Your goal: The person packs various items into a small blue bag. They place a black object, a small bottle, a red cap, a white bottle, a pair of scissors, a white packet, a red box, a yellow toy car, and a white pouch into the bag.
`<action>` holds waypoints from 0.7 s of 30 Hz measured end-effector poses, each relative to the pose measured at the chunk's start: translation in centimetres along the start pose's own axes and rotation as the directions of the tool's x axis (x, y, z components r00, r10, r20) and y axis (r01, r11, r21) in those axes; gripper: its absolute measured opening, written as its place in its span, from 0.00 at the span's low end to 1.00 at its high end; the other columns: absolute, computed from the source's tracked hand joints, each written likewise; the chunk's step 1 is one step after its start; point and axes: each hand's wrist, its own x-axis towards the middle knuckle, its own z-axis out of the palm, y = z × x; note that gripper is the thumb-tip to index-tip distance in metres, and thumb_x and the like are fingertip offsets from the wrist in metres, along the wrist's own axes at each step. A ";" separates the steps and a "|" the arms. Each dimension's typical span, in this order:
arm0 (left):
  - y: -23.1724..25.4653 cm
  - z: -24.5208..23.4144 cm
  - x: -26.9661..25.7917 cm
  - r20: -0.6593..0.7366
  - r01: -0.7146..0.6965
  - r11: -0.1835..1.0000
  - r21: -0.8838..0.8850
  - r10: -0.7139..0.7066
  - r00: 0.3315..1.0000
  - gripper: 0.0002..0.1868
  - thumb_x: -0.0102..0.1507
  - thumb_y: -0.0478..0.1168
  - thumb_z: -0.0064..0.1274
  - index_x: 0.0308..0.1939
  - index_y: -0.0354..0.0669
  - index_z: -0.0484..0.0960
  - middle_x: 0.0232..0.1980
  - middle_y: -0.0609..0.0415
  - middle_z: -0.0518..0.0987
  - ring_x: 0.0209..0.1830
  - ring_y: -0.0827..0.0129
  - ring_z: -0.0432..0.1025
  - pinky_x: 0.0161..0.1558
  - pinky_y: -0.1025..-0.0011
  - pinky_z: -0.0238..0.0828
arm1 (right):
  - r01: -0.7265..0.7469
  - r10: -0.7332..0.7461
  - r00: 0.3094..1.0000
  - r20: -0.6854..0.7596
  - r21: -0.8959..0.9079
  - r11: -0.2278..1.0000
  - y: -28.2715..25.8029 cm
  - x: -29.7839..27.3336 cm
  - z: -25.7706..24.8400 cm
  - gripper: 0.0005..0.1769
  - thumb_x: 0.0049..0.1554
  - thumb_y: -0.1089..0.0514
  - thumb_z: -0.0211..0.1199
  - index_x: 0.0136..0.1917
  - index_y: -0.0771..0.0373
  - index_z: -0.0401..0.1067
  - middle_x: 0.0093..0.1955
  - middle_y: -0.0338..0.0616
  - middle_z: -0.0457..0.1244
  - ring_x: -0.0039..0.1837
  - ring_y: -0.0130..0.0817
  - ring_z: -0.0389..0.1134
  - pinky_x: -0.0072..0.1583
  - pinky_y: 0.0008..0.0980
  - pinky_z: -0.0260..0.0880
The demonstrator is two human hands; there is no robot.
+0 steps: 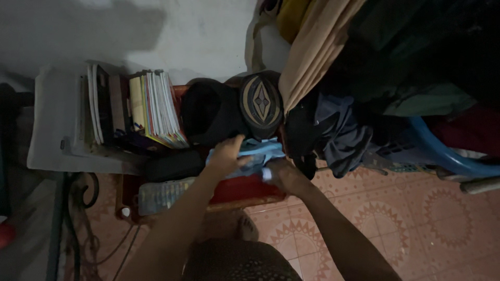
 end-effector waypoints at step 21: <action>-12.7 -5.9 -14.4 -0.443 0.344 0.926 -0.154 -0.376 0.814 0.21 0.62 0.46 0.59 0.53 0.36 0.80 0.52 0.36 0.81 0.55 0.39 0.74 0.56 0.51 0.71 | -0.368 0.342 0.925 0.166 0.172 0.914 -7.1 3.4 3.0 0.19 0.56 0.49 0.69 0.58 0.57 0.76 0.58 0.44 0.68 0.58 0.38 0.72 0.59 0.38 0.73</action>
